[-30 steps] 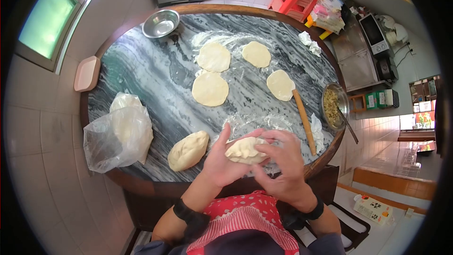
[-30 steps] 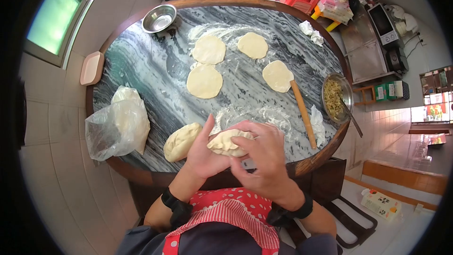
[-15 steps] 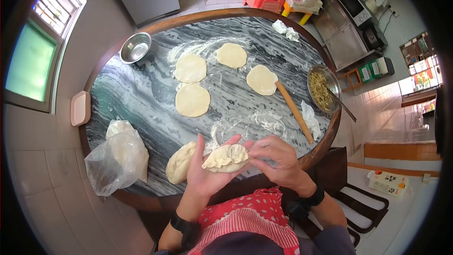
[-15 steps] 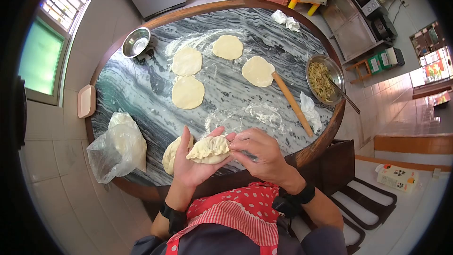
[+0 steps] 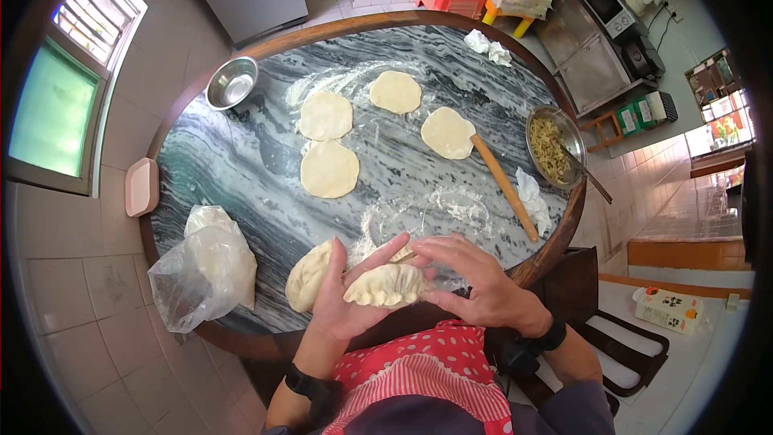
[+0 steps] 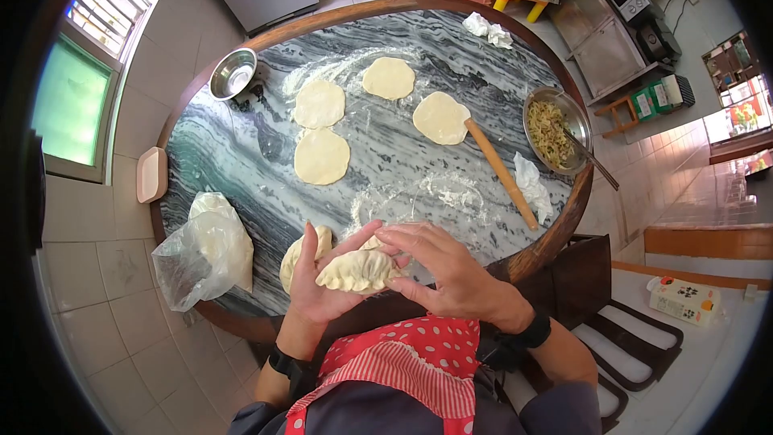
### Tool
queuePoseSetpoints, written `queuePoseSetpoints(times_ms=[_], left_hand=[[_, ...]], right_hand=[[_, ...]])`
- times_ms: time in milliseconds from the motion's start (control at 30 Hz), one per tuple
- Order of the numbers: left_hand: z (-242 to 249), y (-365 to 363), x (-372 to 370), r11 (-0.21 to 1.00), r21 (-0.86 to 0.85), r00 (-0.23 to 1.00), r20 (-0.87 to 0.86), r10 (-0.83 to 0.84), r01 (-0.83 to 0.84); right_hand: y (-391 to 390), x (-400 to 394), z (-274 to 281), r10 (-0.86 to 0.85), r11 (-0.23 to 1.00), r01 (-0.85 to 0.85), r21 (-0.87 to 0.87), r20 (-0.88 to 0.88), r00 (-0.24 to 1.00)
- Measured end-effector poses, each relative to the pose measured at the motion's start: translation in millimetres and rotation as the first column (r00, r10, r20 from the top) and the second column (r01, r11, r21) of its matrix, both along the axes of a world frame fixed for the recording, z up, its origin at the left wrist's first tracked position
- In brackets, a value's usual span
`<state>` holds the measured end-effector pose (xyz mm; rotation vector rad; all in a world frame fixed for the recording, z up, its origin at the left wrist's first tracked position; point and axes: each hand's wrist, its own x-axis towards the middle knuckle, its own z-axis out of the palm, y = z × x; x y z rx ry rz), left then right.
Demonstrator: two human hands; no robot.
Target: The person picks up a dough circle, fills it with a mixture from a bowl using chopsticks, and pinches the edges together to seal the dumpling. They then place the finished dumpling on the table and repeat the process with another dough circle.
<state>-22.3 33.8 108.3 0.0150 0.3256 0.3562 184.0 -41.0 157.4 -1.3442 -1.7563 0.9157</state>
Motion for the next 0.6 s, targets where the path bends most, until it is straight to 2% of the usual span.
queuePoseSetpoints(times_ms=[133,200,267,333,367,400,467,500,533,567,600], left_hand=[[-1.1,-0.4,-5.9,0.999,0.037,0.997,0.067,-0.027,0.025],[6.4,-2.0,-4.6,1.0,0.015,0.998,-0.064,-0.024,0.025],[0.3,-2.4,-2.6,1.0,-0.015,0.998,-0.058,-0.028,0.027],[-1.3,-0.8,1.2,0.999,-0.041,0.998,-0.05,-0.026,0.024],[0.5,0.7,4.8,0.996,-0.077,0.986,-0.156,-0.057,0.046],[1.7,3.6,6.9,0.992,-0.112,0.962,-0.258,-0.087,0.06],[-9.8,7.0,5.3,0.99,-0.134,0.961,-0.266,-0.075,0.04],[-10.9,8.9,6.8,0.981,-0.194,0.971,-0.234,-0.049,0.003],[-11.7,9.6,7.5,0.966,-0.257,0.979,-0.203,-0.022,-0.031],[-8.2,9.8,5.9,0.98,-0.201,0.981,-0.191,-0.037,-0.002],[2.4,10.4,5.8,0.979,-0.202,0.981,-0.19,-0.023,-0.016]], right_hand=[[0.3,-4.6,-4.2,-0.014,0.998,0.011,-0.067,-0.045,0.999],[4.4,-10.0,-3.6,0.123,0.99,-0.128,0.065,0.075,0.99],[5.8,-18.2,-8.5,0.164,0.985,-0.166,0.053,0.044,0.985],[4.9,-27.4,-18.0,0.173,0.985,-0.175,0.006,0.13,0.976],[5.1,-32.8,-25.0,0.108,0.994,-0.109,0.001,0.092,0.99],[6.9,-32.7,-31.0,0.118,0.993,-0.119,0.007,0.095,0.988],[13.9,-32.5,-42.8,0.018,0.974,-0.068,-0.217,-0.226,0.974],[13.9,-30.5,-50.4,-0.062,0.96,-0.016,-0.281,-0.264,0.963],[14.6,-28.5,-58.8,-0.051,0.959,-0.026,-0.281,-0.263,0.963],[16.4,-25.9,-68.0,-0.261,0.855,-0.101,-0.509,-0.591,0.763],[17.4,-23.4,-80.0,-0.516,0.705,-0.269,-0.656,-0.735,0.439]])
